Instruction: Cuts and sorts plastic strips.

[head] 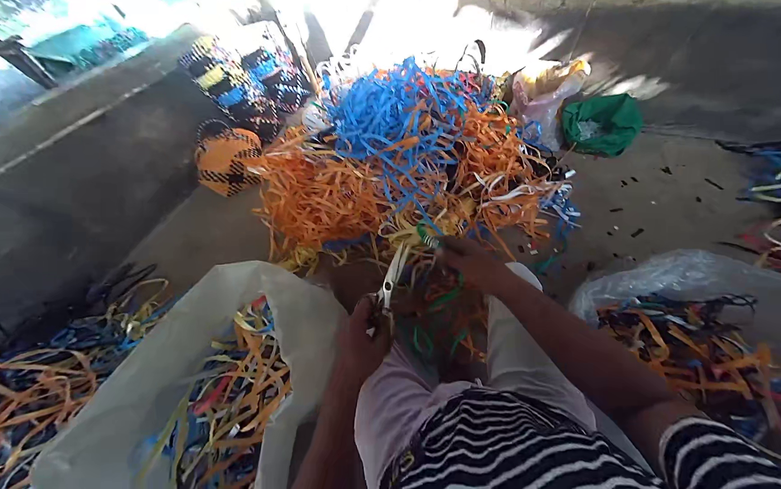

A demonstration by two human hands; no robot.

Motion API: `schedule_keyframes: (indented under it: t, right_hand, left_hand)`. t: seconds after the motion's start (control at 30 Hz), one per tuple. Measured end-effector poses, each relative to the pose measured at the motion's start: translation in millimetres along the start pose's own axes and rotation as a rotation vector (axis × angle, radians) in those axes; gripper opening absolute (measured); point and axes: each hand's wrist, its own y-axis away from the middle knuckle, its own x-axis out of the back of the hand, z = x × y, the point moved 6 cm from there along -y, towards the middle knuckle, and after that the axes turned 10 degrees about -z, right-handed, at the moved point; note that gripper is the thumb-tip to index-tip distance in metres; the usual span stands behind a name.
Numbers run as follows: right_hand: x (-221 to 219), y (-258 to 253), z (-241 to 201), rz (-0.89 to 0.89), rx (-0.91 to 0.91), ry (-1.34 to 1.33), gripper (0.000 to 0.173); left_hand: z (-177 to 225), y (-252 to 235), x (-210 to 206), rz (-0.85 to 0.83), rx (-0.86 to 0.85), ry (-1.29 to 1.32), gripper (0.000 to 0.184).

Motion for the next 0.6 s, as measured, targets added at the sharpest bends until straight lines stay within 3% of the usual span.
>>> schedule_keyframes:
  t: [0.17, 0.4, 0.6]
  right_hand:
    - [-2.5, -1.5, -1.9, 0.072, 0.036, -0.036, 0.026]
    - [-2.9, 0.6, 0.9, 0.116, -0.01, 0.049, 0.026]
    - [-0.7, 4.1, 1.1, 0.192, -0.026, 0.33, 0.032]
  left_hand:
    - [-24.4, 7.5, -32.8, -0.216, 0.062, -0.01, 0.051]
    - [-35.2, 0.0, -32.9, -0.218, 0.106, -0.073, 0.056]
    - [-36.9, 3.1, -35.4, -0.225, 0.121, -0.043, 0.054]
